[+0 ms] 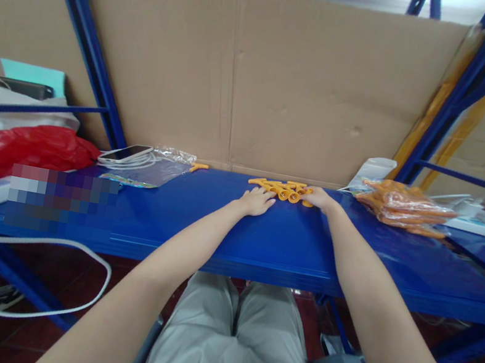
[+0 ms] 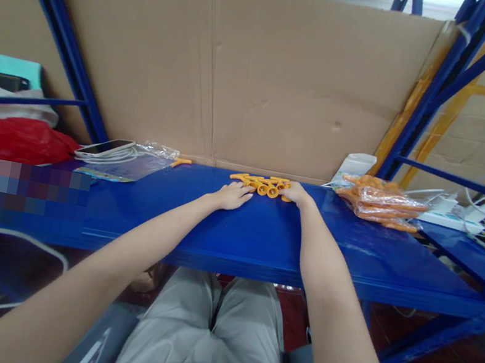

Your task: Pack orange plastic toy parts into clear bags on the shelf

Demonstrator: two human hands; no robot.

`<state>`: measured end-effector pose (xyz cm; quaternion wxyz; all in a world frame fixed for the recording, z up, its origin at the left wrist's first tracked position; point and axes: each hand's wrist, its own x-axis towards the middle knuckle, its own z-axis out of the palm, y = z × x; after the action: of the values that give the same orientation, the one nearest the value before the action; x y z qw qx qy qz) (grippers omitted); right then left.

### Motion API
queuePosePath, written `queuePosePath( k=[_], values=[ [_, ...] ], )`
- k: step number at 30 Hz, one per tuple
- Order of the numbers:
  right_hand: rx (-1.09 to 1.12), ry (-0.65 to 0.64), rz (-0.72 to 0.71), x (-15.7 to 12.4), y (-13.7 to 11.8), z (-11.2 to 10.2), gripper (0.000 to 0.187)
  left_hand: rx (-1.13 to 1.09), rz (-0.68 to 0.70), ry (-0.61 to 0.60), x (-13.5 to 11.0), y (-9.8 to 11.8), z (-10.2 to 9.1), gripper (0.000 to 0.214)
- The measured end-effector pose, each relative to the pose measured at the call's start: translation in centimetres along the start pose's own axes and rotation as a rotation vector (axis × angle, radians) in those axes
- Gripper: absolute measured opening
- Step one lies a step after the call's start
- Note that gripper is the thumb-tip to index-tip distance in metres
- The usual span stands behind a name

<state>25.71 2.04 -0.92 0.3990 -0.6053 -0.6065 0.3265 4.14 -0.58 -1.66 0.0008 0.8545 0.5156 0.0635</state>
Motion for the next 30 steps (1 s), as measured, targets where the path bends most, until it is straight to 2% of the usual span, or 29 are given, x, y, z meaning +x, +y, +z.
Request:
queuePosePath(
  k=[7,11,13,16,20,23,26,28,30],
  values=[
    [-0.021,0.018,0.011,-0.2,-0.3,0.2,0.02,-0.024,-0.018,-0.014,0.8,-0.8,0.5,0.054],
    [0.001,-0.031,-0.012,-0.5,-0.5,0.4,0.026,-0.04,-0.002,0.003,1.1,-1.4,0.4,0.053],
    [0.016,-0.057,-0.016,-0.6,-0.5,0.4,0.026,-0.057,0.005,0.057,1.1,-1.9,0.2,0.05],
    [0.017,-0.068,-0.005,-0.4,-0.3,0.0,0.018,-0.103,-0.037,0.215,1.1,-3.4,-0.5,0.042],
    [-0.008,-0.05,0.03,0.1,0.3,-0.5,0.012,-0.169,-0.197,0.395,1.0,-6.5,-1.2,0.031],
    [-0.016,-0.038,0.041,0.6,0.7,-0.6,0.012,-0.22,-0.354,0.457,0.7,-8.4,-1.6,0.03],
    [-0.036,-0.028,0.034,0.9,1.0,-0.6,0.01,-0.263,-0.439,0.397,0.5,-9.0,-1.4,0.037],
    [-0.051,-0.028,0.021,0.9,1.0,-0.6,0.01,-0.261,-0.393,0.286,0.5,-8.6,-1.1,0.048],
    [-0.062,-0.034,0.009,0.7,0.9,-0.6,0.009,-0.237,-0.279,0.17,0.6,-7.9,-0.8,0.055]
  ],
)
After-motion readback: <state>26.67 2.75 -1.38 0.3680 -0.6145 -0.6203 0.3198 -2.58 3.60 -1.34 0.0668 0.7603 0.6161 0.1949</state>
